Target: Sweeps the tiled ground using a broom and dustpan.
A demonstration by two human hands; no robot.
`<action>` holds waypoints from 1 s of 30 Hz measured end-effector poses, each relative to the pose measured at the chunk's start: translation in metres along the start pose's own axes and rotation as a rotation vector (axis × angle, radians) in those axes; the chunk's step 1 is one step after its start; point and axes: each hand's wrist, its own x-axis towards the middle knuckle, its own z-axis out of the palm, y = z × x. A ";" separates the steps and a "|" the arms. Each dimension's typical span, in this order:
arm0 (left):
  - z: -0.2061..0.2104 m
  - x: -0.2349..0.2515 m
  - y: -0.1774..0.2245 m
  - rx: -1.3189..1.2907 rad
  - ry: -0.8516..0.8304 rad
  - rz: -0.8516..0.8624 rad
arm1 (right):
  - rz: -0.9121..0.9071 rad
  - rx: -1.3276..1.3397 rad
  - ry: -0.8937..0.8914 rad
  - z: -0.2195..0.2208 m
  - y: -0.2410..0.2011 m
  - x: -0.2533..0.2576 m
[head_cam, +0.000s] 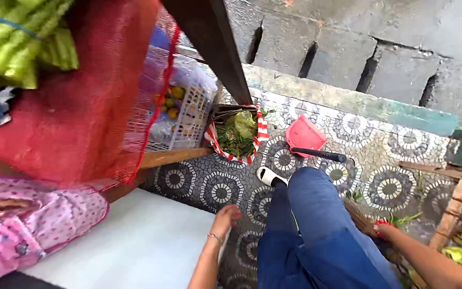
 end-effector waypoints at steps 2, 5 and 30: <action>0.017 0.015 0.039 -0.004 -0.046 0.020 | 0.294 0.072 -0.018 -0.019 0.025 -0.012; 0.088 0.030 0.096 -0.062 -0.226 0.030 | 0.464 0.201 0.087 -0.051 0.049 -0.037; 0.384 -0.006 -0.047 -2.007 -0.096 -0.264 | -0.429 -0.200 0.726 -0.380 -0.095 0.019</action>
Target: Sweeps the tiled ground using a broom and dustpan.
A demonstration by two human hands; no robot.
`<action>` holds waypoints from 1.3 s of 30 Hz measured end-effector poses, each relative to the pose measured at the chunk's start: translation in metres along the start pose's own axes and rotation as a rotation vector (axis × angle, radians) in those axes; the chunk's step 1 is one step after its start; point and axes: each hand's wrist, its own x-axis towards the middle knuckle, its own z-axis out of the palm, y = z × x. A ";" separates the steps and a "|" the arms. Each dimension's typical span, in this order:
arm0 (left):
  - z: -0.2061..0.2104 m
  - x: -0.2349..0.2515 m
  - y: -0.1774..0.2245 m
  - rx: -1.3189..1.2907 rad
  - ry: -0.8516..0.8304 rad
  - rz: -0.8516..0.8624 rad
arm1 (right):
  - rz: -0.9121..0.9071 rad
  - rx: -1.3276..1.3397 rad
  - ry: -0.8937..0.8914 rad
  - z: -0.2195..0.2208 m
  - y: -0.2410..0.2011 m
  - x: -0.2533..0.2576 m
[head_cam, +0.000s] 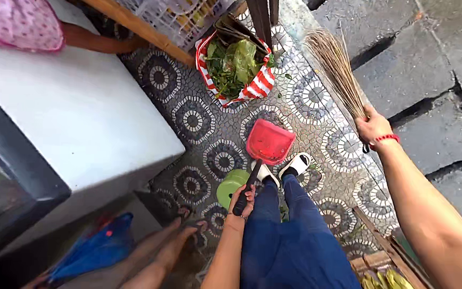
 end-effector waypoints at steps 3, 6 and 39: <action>-0.012 0.021 0.001 -0.190 0.012 0.095 | -0.055 -0.056 -0.085 0.030 -0.032 0.040; -0.011 0.040 0.002 -0.292 0.043 0.157 | -0.033 -0.251 -0.256 0.067 -0.034 0.024; -0.099 0.011 -0.015 -0.168 0.174 0.153 | 0.205 -0.337 -0.559 0.190 0.038 -0.171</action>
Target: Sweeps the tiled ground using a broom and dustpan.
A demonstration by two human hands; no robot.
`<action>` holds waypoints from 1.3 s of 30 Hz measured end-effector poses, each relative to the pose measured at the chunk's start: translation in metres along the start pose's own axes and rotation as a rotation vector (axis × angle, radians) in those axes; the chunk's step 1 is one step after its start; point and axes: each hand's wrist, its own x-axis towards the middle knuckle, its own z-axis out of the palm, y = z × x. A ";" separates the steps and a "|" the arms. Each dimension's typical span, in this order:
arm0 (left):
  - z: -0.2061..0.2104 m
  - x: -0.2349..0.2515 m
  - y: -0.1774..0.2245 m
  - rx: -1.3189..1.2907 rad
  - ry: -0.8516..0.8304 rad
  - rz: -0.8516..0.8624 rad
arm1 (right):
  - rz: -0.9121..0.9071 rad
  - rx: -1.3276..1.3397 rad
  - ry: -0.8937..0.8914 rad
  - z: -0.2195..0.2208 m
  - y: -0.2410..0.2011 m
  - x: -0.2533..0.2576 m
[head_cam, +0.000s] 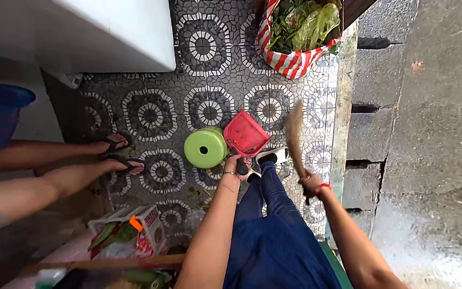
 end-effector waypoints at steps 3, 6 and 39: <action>-0.005 0.004 -0.004 0.015 0.010 0.033 | 0.000 -0.103 -0.109 0.034 0.011 -0.064; -0.013 0.007 0.002 -0.008 -0.006 0.013 | -0.027 -0.022 -0.007 0.001 0.014 -0.142; -0.041 -0.003 -0.114 -0.975 -0.058 -0.126 | -0.168 -1.224 -0.115 -0.108 -0.170 -0.059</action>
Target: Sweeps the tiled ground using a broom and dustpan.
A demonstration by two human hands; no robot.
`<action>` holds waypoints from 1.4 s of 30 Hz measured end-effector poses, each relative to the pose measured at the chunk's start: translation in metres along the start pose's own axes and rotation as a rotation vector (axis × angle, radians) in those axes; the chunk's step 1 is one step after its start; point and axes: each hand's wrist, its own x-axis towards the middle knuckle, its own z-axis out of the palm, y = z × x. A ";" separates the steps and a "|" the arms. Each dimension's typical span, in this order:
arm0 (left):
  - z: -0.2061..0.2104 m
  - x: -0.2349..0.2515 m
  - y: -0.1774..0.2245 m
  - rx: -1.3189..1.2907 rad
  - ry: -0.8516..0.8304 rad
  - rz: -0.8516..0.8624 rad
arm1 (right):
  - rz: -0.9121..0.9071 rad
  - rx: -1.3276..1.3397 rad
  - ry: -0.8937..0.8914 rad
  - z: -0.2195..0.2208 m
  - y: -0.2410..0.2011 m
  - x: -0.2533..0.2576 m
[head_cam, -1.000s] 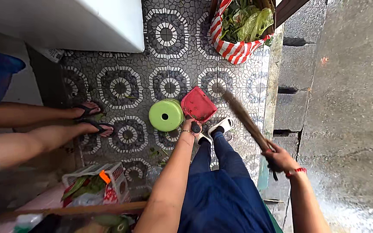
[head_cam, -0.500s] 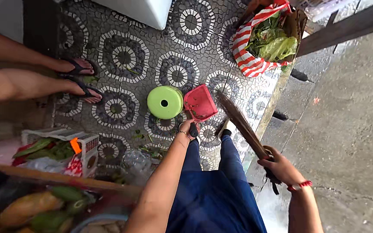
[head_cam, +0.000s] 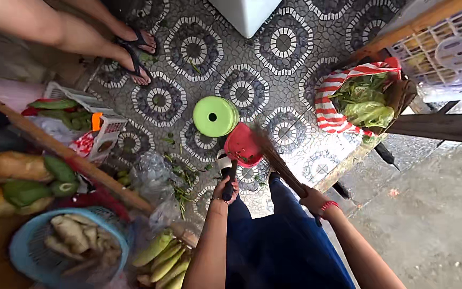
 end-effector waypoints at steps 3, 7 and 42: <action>-0.014 0.002 -0.008 -0.057 -0.043 0.005 | -0.045 0.028 0.155 -0.058 0.016 -0.057; -0.068 -0.003 -0.027 -0.080 -0.116 0.021 | -0.136 0.125 0.407 -0.147 -0.008 -0.014; -0.333 -0.023 0.033 0.116 0.056 0.111 | 0.133 0.469 0.414 0.119 0.018 -0.028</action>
